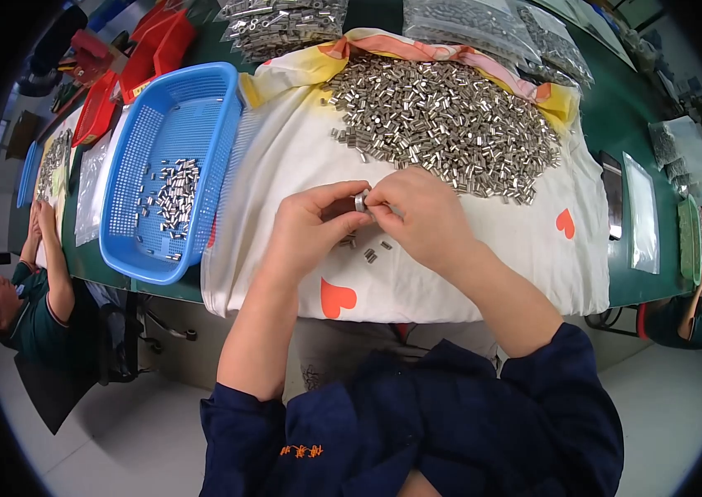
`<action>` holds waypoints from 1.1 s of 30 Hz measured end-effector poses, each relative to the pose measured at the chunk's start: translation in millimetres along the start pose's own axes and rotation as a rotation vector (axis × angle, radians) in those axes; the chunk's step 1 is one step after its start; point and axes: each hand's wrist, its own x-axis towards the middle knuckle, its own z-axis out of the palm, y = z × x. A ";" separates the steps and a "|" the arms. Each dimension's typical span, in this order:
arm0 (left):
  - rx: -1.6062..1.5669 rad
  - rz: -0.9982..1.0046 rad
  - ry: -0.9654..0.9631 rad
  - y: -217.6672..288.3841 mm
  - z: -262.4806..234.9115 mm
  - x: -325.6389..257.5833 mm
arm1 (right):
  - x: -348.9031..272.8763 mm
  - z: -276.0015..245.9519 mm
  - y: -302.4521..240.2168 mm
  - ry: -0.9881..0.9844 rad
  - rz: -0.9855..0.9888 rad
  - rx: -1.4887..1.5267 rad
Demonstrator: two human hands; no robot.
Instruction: Assembling small metal pins or components into a circular metal housing at a workbench.
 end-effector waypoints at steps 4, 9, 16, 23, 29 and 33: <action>-0.129 0.013 0.030 -5.8 -0.9 0.3 | 0.8 -0.3 5.0 0.039 -0.011 0.126; -0.030 0.014 -0.007 -7.7 -1.6 -0.8 | 4.4 -8.2 4.1 -0.124 0.230 0.334; 0.205 0.183 -0.125 4.2 4.7 -7.8 | 33.0 -16.7 9.5 -0.071 0.337 0.033; 0.139 0.126 -0.121 4.1 4.2 -3.9 | 50.1 18.0 23.6 -0.148 0.158 -0.439; 0.118 0.105 -0.146 2.0 -1.9 -5.9 | 43.8 10.1 21.2 -0.184 0.066 -0.358; -0.164 0.005 -0.066 -5.3 -4.0 -1.6 | 34.0 -7.5 8.1 -0.171 0.244 -0.023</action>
